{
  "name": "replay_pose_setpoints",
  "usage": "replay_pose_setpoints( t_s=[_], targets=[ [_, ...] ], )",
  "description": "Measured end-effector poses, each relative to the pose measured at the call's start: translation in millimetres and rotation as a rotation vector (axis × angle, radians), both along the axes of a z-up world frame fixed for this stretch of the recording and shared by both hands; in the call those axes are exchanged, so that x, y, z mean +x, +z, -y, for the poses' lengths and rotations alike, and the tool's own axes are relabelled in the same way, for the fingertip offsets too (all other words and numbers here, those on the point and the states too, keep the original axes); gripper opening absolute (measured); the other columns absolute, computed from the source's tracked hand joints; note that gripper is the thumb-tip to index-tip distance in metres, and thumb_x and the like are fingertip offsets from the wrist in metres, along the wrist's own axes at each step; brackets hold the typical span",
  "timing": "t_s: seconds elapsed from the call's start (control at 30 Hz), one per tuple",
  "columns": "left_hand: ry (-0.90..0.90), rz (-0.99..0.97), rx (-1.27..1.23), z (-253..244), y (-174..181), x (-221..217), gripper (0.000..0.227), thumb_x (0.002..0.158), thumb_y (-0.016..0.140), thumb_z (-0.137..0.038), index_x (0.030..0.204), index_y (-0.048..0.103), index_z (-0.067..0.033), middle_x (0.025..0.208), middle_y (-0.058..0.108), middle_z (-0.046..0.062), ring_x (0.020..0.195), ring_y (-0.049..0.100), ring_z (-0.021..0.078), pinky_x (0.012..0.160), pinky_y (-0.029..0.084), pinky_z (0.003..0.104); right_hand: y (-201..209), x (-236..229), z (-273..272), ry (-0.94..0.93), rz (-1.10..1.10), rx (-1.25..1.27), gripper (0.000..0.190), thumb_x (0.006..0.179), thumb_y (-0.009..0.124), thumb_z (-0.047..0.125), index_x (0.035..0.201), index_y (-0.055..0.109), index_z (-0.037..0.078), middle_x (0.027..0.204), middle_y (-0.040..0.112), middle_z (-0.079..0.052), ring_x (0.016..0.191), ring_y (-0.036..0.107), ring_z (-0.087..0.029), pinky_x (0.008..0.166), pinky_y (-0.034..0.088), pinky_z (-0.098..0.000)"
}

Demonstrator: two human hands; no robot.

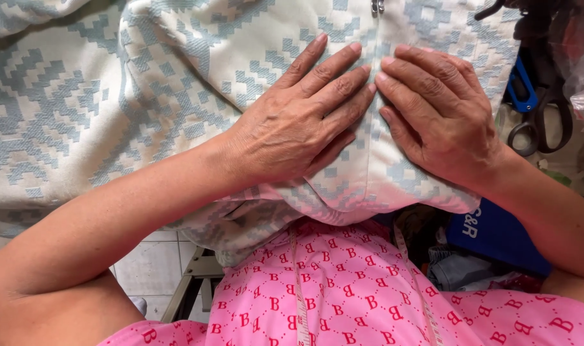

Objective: Preparing and aligning fabric for sewing a curtain, including trimming loose threads with nippers.

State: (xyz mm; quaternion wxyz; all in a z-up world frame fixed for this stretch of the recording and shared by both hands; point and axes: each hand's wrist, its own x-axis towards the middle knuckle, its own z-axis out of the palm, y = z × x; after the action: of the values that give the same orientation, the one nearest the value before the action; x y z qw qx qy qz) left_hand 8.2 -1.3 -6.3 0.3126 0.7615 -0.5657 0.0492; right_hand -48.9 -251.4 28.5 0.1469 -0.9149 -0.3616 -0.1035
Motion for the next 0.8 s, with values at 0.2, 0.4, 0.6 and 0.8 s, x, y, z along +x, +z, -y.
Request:
replay_pose_setpoints(
  t_s=[0.2, 0.4, 0.6, 0.8],
  targets=[
    [-0.01, -0.008, -0.014, 0, -3, 7, 0.038, 0.111, 0.06, -0.017, 0.139, 0.06, 0.0099, 0.142, 0.06, 0.027, 0.141, 0.047, 0.0476, 0.122, 0.026, 0.061, -4, 8, 2, 0.013, 0.002, 0.016, 0.021, 0.109, 0.074, -0.001, 0.128, 0.073, -0.012, 0.135, 0.071, -0.026, 0.129, 0.068, -0.044, 0.108, 0.053, -0.053],
    [-0.02, -0.015, -0.044, -1, -5, 15, 0.036, 0.113, 0.06, -0.014, 0.138, 0.06, 0.012, 0.141, 0.06, 0.03, 0.141, 0.047, 0.051, 0.122, 0.024, 0.063, -5, 13, 4, 0.008, -0.006, -0.011, 0.022, 0.111, 0.072, 0.0, 0.13, 0.072, -0.011, 0.138, 0.07, -0.024, 0.132, 0.066, -0.043, 0.11, 0.052, -0.053],
    [-0.023, -0.023, -0.051, 1, -10, 21, 0.039, 0.114, 0.057, -0.016, 0.141, 0.06, 0.0128, 0.141, 0.061, 0.03, 0.142, 0.044, 0.0493, 0.122, 0.021, 0.062, -8, 20, 7, 0.012, 0.013, -0.026, 0.023, 0.114, 0.07, 0.002, 0.133, 0.072, -0.011, 0.141, 0.069, -0.025, 0.134, 0.065, -0.044, 0.11, 0.052, -0.0546],
    [-0.014, -0.012, 0.018, 0, -6, 28, 0.048, 0.109, 0.06, -0.022, 0.142, 0.058, 0.0123, 0.142, 0.056, 0.03, 0.142, 0.042, 0.047, 0.12, 0.023, 0.062, -7, 27, 6, 0.018, 0.017, -0.037, 0.022, 0.115, 0.069, 0.002, 0.133, 0.071, -0.011, 0.141, 0.069, -0.025, 0.135, 0.065, -0.045, 0.111, 0.051, -0.0535]
  ],
)
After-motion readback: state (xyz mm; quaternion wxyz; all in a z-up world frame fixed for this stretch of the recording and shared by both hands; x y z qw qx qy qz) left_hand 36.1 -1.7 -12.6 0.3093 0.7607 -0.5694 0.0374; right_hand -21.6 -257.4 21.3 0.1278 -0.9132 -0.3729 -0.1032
